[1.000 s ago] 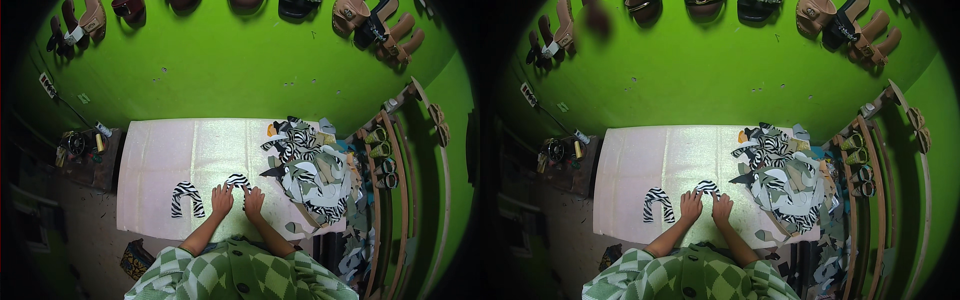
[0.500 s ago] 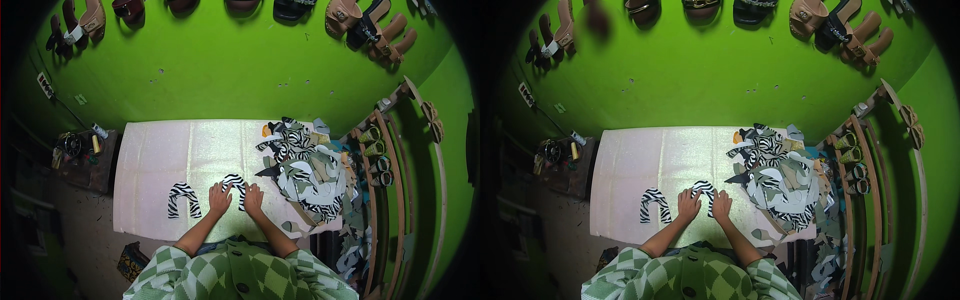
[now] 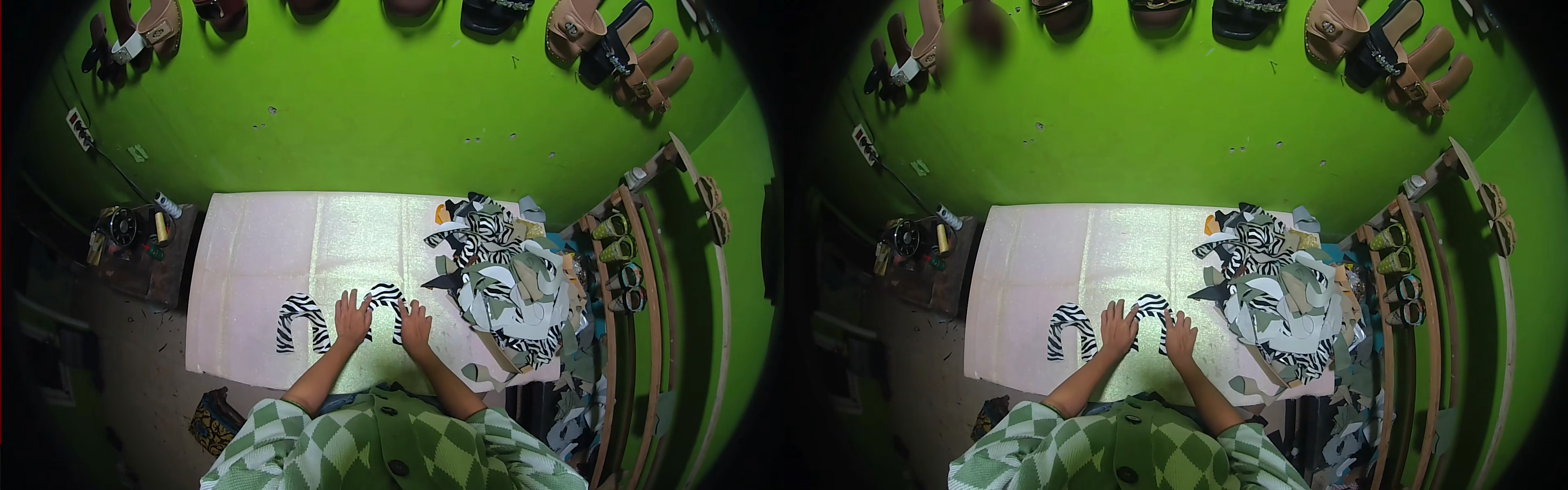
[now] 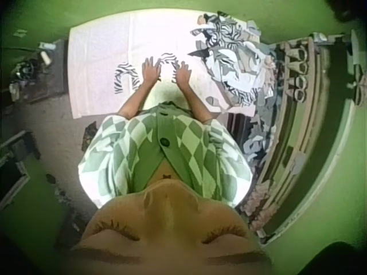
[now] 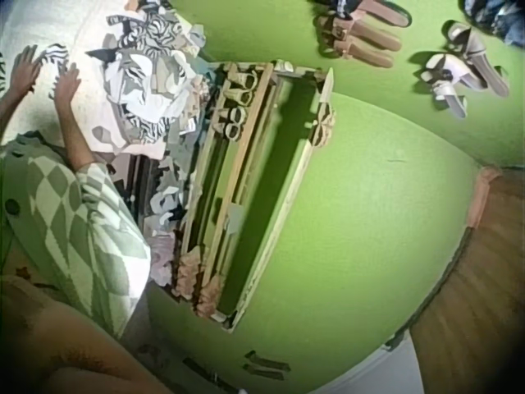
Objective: Sorting and organizing zebra-patterned shoe upper fabric pieces on a table.
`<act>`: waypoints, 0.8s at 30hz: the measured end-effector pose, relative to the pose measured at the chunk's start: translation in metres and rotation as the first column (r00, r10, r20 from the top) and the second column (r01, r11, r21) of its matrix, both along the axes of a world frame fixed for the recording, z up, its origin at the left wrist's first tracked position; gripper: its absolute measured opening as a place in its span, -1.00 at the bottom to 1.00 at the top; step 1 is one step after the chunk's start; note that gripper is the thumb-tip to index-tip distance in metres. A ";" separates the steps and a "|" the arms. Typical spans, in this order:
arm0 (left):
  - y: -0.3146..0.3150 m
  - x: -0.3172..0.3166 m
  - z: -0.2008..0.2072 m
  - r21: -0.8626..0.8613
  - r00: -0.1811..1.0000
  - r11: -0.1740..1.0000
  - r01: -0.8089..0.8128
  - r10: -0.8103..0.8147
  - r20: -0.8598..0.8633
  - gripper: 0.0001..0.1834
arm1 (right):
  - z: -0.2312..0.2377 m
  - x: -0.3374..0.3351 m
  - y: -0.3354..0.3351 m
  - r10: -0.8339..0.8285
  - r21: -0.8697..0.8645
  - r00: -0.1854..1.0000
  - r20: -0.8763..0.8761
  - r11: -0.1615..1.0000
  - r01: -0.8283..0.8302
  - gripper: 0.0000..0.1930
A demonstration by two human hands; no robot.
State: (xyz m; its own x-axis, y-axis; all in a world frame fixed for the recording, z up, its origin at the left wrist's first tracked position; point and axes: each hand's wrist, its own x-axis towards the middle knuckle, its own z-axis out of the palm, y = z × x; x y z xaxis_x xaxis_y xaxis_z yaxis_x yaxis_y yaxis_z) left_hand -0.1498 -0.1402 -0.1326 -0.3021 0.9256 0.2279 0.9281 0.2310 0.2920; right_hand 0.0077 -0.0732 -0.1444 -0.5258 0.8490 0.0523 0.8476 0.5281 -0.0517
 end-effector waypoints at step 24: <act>-0.014 0.016 -0.003 -0.101 0.951 0.984 -0.147 0.169 0.258 -0.44 | -0.010 0.014 0.023 -0.324 -0.483 0.866 -0.381 0.869 0.112 -0.37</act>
State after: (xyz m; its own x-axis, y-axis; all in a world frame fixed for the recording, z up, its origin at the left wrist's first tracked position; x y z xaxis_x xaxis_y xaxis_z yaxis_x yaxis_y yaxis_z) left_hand -0.1341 -0.1542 -0.1353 -0.4852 0.8731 0.0475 0.7698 0.4008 0.4967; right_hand 0.0216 -0.0499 -0.1543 -0.3348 0.9272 -0.1680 0.7678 0.1651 -0.6190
